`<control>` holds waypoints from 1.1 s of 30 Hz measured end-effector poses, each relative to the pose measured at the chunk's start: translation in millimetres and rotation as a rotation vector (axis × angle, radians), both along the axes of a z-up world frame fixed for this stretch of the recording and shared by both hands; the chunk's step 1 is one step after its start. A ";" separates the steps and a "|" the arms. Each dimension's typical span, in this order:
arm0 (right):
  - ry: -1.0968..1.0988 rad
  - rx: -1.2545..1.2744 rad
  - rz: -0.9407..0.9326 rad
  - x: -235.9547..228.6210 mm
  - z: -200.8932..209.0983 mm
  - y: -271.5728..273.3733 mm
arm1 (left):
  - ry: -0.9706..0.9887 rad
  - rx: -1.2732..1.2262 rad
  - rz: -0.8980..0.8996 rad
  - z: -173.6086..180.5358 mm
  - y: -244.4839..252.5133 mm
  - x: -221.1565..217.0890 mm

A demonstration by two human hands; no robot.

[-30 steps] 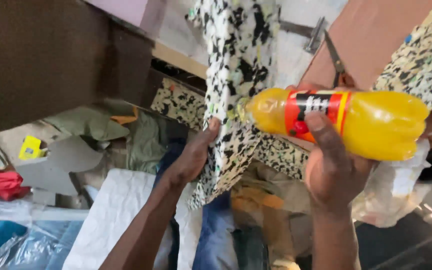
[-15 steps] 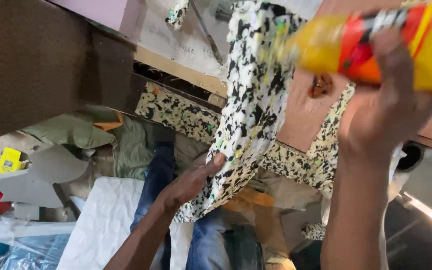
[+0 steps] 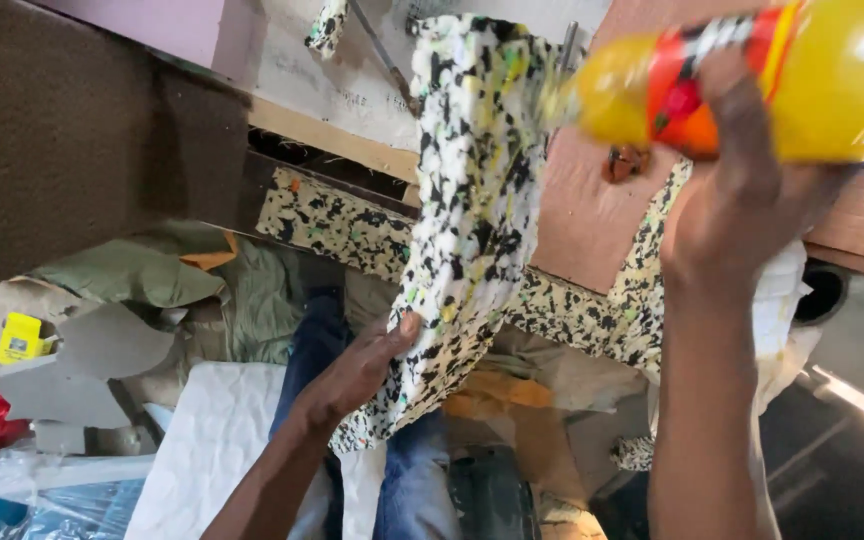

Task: The person uses a hand saw to cut a long strip of speckled foam material that is resting on a cylindrical object. After cutting, the person picks up a yellow bottle and applies glue to the cut edge of the foam strip.

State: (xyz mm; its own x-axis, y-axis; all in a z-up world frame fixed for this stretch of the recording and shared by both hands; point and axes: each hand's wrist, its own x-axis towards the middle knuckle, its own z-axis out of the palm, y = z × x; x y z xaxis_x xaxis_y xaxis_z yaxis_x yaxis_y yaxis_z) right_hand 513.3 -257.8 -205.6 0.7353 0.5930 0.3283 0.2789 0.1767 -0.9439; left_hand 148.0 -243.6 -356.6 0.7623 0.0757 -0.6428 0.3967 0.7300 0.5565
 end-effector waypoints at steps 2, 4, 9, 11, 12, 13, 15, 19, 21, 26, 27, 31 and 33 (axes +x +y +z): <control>0.005 -0.121 -0.030 -39.0 8.9 -21.5 | -0.036 0.014 0.056 -33.1 -13.6 -28.2; 0.158 -0.359 -0.176 -69.7 4.6 -55.6 | -0.301 0.129 0.125 -60.4 -21.7 -43.7; 0.109 0.020 -0.028 -2.4 -12.6 0.7 | -0.102 0.052 0.011 8.3 6.1 -1.2; 0.073 0.148 -0.063 0.2 -19.9 7.6 | -0.189 0.101 -0.009 9.1 6.9 1.2; 0.120 0.085 -0.025 -15.2 -16.3 -0.4 | -0.055 0.050 0.010 2.6 4.5 -0.9; 0.164 0.029 0.020 -27.9 -13.6 -4.4 | 0.076 0.006 0.036 -6.1 4.5 0.0; 0.354 -0.178 -0.025 -78.3 9.5 -29.6 | 0.046 0.036 0.029 13.2 26.6 15.0; 0.427 -0.343 -0.115 -100.4 20.9 -37.3 | 0.014 0.079 -0.020 51.5 49.9 40.9; 0.374 -0.222 -0.114 -64.8 -2.8 -16.8 | 0.051 0.055 -0.049 72.8 57.9 56.7; 0.459 -0.190 -0.110 -88.2 -17.3 -35.3 | 0.140 -0.009 0.056 129.3 92.7 105.1; 0.415 -0.312 -0.140 -102.2 -32.4 -69.8 | 0.236 -0.074 0.103 154.3 109.7 115.2; 0.676 -0.446 -0.157 -143.9 27.2 -59.0 | 0.608 -0.142 0.112 147.6 134.2 127.5; 0.593 -0.425 -0.121 -128.5 19.3 -64.5 | 0.518 -0.107 0.146 122.2 130.7 124.7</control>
